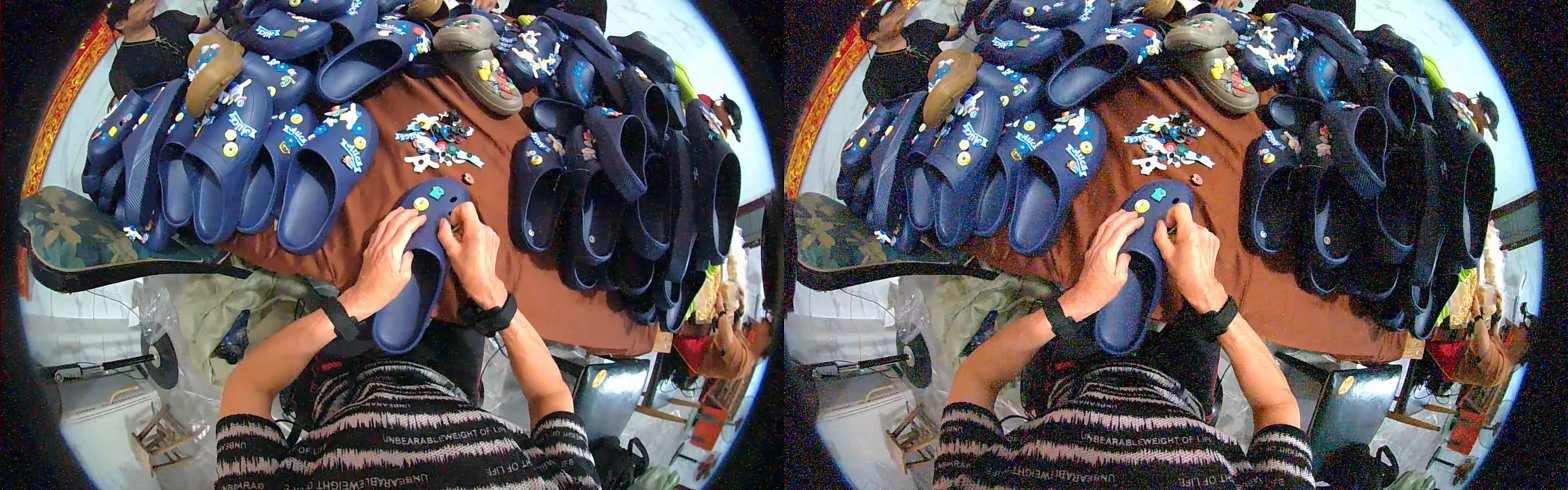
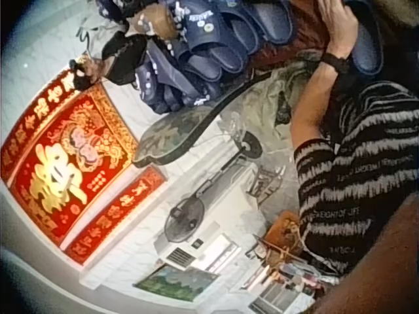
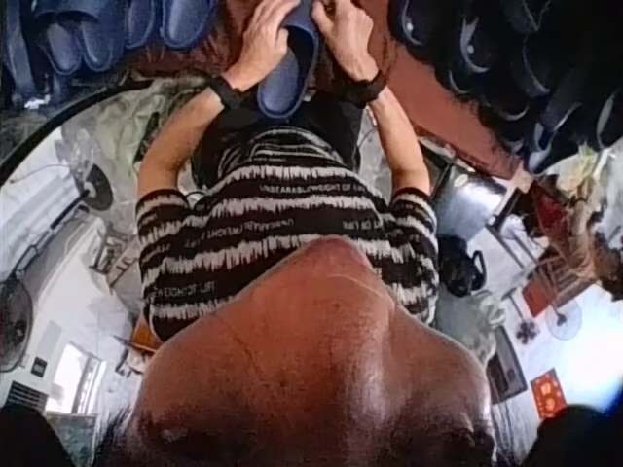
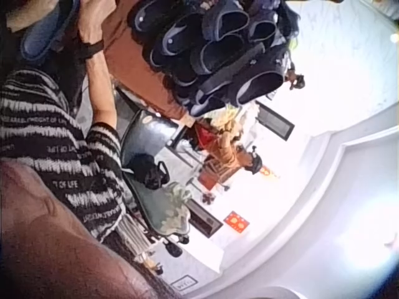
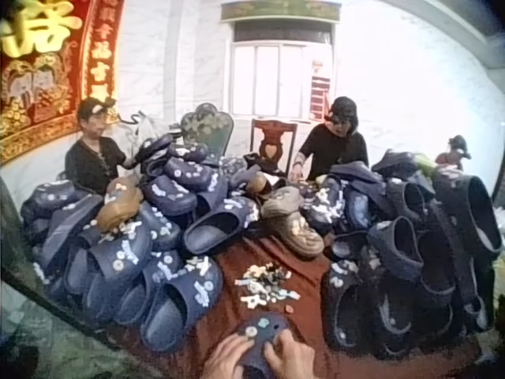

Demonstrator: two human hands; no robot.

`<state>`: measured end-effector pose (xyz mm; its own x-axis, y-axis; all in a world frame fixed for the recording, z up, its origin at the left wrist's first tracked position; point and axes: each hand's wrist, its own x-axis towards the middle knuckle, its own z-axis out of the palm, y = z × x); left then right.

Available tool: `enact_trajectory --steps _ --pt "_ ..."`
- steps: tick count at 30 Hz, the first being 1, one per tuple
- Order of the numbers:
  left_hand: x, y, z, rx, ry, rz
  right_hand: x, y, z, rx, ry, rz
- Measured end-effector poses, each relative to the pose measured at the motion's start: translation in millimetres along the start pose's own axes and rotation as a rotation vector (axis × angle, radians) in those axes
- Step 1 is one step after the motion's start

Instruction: Apply decorative pins and charms to the holes of foam clogs.

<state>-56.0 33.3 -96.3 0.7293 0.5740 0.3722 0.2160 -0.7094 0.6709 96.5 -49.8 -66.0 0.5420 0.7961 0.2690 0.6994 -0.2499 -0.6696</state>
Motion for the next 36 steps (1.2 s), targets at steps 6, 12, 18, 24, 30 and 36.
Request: enact_trajectory --steps 6,12,18,24,30,36 --pt "-1 0 -2 0.002 -0.016 -0.018 27 2 2 -0.124 0.051 -0.337" --pt "1 6 -2 -0.048 -0.023 -0.050 101 38 2 -0.182 0.122 -0.169" --pt "0 7 -1 -0.087 -0.017 -0.044 143 44 0 -0.154 0.024 -0.189" --pt "-1 3 -2 -0.050 0.001 -0.047 107 30 6 -0.198 -0.425 -0.295" --pt "1 3 0 -0.034 0.002 -0.034 89 28 -2 -0.295 -0.365 -0.483" --pt "1 3 0 -0.041 -0.015 -0.034 97 26 -1 -0.328 -0.424 -0.385"
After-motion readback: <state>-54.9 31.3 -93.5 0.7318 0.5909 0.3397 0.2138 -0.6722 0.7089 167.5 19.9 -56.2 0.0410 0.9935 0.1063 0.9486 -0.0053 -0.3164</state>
